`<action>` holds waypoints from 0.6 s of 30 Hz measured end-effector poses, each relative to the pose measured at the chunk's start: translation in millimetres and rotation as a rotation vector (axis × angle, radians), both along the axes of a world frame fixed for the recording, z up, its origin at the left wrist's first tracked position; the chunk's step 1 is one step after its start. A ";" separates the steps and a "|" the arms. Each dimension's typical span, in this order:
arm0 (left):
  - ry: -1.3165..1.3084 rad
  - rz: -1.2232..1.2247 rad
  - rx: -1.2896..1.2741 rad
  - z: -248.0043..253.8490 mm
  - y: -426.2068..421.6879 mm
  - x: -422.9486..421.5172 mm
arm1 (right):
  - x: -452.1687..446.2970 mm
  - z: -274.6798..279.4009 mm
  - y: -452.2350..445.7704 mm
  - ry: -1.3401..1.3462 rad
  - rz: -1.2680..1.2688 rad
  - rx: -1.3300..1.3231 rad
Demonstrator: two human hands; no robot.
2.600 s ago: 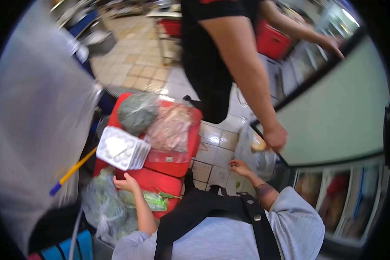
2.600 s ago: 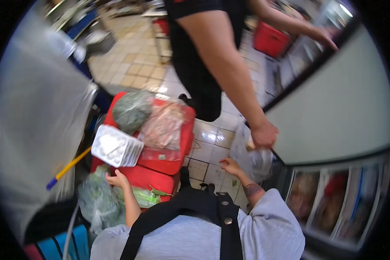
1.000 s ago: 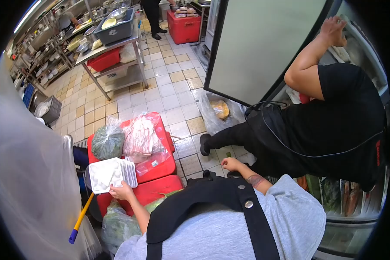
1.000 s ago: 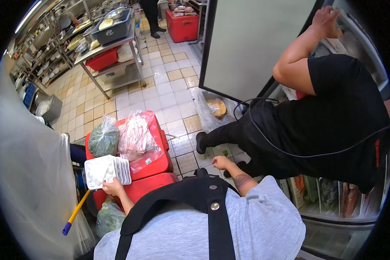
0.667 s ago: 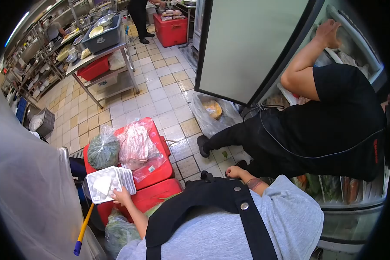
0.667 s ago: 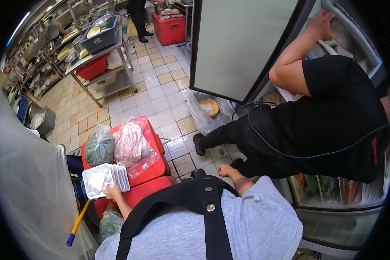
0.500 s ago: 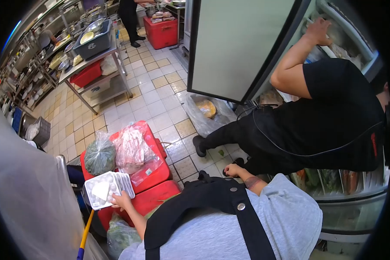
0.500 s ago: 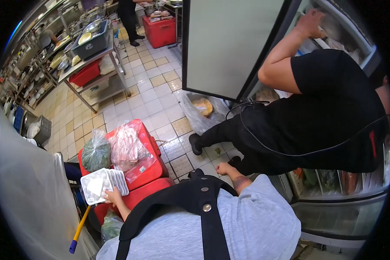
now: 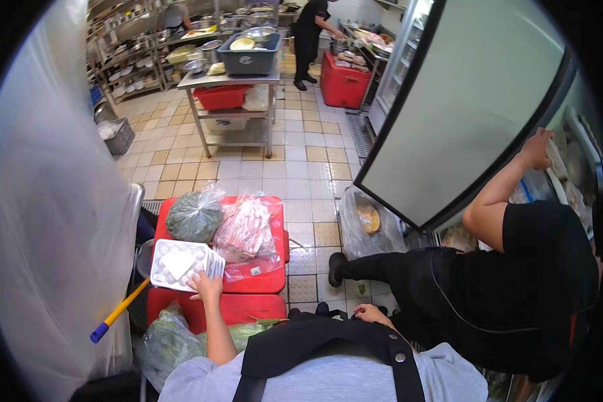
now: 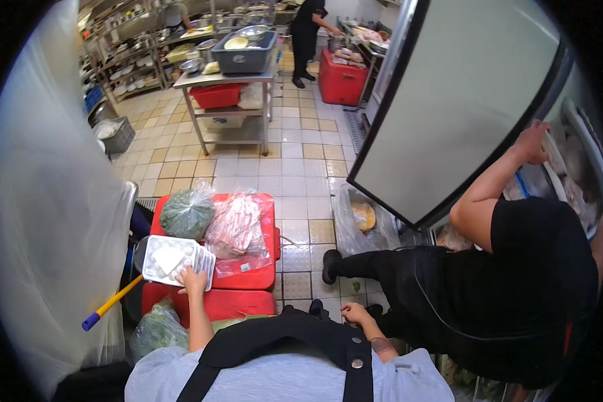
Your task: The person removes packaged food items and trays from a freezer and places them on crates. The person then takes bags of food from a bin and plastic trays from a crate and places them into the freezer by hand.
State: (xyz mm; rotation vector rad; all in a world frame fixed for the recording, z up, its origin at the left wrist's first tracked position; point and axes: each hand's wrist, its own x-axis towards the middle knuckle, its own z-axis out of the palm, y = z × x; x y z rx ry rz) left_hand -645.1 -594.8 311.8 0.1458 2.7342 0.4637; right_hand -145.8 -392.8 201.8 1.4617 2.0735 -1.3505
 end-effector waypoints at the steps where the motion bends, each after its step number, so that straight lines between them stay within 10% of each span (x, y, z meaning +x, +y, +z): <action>1: -0.015 -0.024 -0.011 1.0 -2.9 -1.5 | -6.2 8.0 2.6 0.011 0.003 0.006; 18: -0.014 -0.109 -0.064 -6.4 -8.9 -4.8 | -17.9 4.1 4.8 0.030 0.159 0.136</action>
